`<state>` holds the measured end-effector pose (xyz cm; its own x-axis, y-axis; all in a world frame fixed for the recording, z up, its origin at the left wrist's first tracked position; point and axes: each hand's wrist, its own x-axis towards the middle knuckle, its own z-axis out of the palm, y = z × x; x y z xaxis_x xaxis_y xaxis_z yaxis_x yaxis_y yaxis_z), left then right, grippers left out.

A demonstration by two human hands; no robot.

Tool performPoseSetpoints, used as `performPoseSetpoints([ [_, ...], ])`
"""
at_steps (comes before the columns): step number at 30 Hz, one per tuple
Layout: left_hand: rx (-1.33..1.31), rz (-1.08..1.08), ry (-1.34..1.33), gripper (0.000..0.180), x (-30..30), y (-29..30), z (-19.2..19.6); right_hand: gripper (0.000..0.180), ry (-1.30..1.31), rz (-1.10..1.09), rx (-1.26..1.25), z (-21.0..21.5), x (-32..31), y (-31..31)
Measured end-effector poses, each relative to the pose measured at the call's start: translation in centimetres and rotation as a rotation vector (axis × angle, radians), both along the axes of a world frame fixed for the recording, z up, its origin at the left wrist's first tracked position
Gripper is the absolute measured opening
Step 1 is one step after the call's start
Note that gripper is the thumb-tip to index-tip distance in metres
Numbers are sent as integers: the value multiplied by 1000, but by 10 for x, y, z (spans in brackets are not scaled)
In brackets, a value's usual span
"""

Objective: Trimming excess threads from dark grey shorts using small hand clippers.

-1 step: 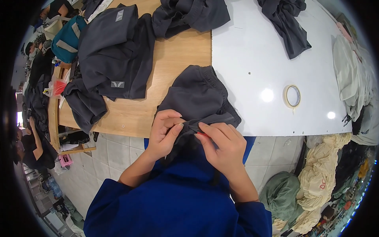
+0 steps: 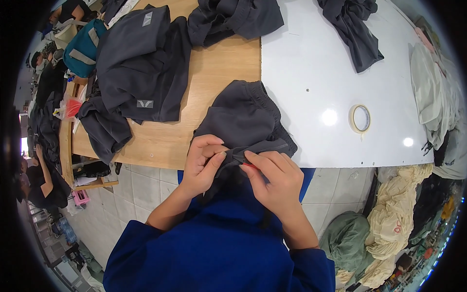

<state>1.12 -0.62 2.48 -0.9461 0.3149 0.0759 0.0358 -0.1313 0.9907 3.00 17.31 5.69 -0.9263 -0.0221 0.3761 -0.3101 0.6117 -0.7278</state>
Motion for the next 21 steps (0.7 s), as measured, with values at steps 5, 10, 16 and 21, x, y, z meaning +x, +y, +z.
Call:
performPoseSetpoints([
  [5,25,-8,-15,25,0,0,1,21,2,-5,-1,2,-1,-1],
  [10,16,-9,-6,25,-1,0,0,20,-11,-10,-17,2,0,0],
  [16,72,-21,-56,26,-1,-1,-1,19,-67,-31,-114,1,2,2],
  [21,67,-4,-98,28,-1,0,-2,18,-132,-28,-282,-1,3,5],
])
